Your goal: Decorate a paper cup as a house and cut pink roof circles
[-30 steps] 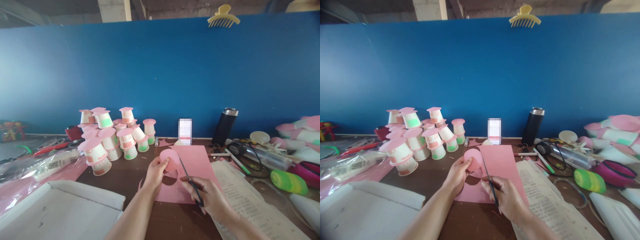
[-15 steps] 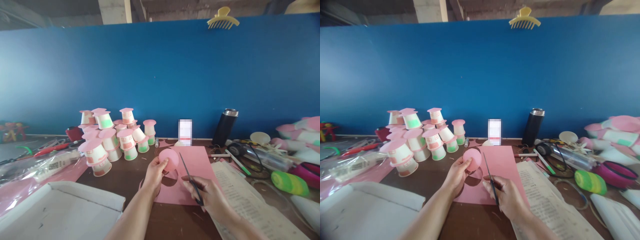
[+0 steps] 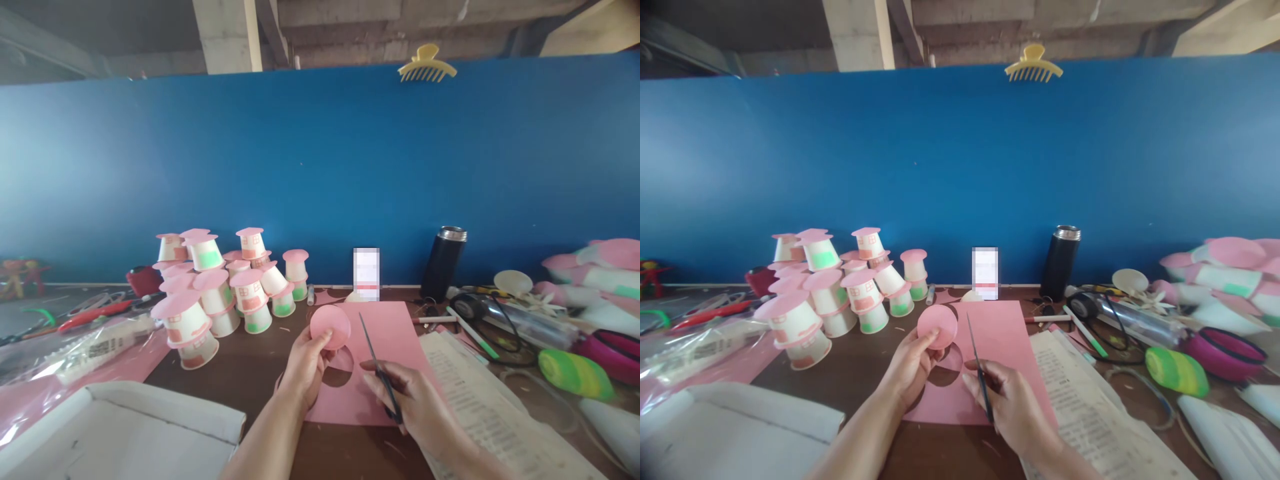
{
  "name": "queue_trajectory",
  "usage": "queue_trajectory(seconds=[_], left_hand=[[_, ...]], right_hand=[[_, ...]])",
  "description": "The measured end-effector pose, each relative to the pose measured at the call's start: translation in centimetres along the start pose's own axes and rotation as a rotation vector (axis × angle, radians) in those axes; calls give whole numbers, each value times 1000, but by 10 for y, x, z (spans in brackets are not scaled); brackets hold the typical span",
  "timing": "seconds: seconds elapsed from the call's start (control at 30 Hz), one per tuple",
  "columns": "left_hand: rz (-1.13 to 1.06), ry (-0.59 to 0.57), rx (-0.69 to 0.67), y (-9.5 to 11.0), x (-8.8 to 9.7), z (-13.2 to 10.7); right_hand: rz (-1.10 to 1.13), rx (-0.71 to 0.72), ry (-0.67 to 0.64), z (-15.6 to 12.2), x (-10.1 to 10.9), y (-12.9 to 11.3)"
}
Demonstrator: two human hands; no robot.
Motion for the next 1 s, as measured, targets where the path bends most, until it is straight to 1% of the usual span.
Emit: queue_trajectory(seconds=[0.2,0.43,0.77,1.0], left_hand=[[-2,-14,24,-1,-5,-4],[-17,7,43,-3,-7,-5],[-11,-24,59,-10,-9,-5],[13,-26,62,-10,-10,-5]], right_hand=[[-14,5,-52,-3,-5,-1],[-1,-5,-48,-3,-5,-7],[-5,27,-45,-3,-4,-1],[-34,19,-34,-2,-3,-7]])
Point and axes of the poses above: each hand's wrist, its own z-axis towards the middle knuckle, its own x-axis out of the back of the hand, y = z × x, the point moved 4 cm from there along z, towards the middle knuckle, and after that the axes turned 5 degrees about -z, right-handed, at the moved point
